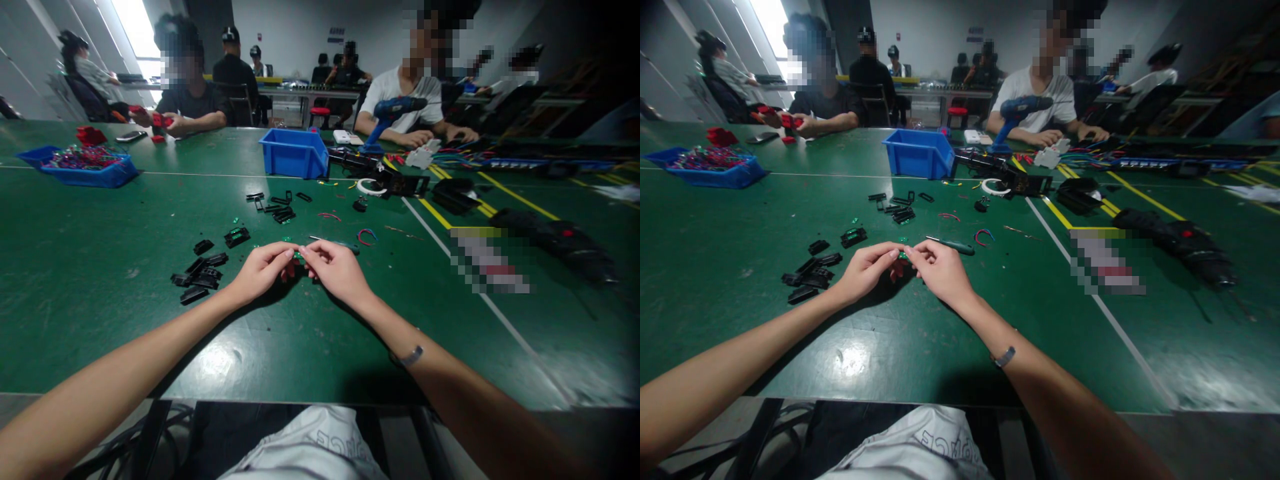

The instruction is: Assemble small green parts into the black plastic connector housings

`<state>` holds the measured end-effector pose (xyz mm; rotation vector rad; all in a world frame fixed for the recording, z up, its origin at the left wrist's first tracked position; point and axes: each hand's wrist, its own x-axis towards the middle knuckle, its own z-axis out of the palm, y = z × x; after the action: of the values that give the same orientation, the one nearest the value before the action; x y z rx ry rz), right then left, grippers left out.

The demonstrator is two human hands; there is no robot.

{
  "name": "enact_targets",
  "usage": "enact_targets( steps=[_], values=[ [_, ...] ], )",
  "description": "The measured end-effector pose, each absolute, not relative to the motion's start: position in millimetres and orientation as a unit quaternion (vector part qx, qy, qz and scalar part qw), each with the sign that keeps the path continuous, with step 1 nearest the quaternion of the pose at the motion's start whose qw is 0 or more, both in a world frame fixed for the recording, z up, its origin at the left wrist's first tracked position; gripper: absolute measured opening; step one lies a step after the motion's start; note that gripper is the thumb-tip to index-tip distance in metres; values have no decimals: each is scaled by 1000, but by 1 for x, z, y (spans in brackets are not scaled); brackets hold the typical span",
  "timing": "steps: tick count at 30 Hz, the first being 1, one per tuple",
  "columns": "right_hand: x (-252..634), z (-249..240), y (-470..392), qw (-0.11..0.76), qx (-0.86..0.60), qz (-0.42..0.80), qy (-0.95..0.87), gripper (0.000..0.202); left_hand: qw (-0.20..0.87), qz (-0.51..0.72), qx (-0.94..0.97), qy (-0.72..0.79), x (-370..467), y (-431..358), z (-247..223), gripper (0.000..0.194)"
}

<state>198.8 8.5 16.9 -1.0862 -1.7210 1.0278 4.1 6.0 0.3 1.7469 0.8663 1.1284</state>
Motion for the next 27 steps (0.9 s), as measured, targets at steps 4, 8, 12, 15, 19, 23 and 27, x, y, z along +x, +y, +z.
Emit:
enact_targets(
  steps=[4, 8, 12, 15, 19, 23, 27],
  values=[
    [199, 17, 9, 415, -432, 413, -686, 40, 425, 457, 701, 345, 4, 6, 0, 37],
    [199, 17, 10, 409, -425, 433, -681, 39, 433, 458, 695, 346, 5, 6, 0, 37],
    [200, 18, 10, 409, -422, 446, -675, 39, 440, 464, 688, 344, 7, 5, 2, 37],
    [202, 19, 11, 403, -409, 464, -675, 37, 440, 465, 688, 342, 7, 4, 4, 37],
    [205, 18, 14, 388, -380, 509, -667, 33, 437, 468, 688, 343, 6, 5, 4, 38],
    [205, 16, 17, 382, -369, 541, -652, 33, 435, 471, 684, 348, 5, 6, 1, 38],
    [206, 17, 18, 370, -367, 556, -648, 33, 436, 468, 687, 344, 6, 5, 2, 38]
  ],
)
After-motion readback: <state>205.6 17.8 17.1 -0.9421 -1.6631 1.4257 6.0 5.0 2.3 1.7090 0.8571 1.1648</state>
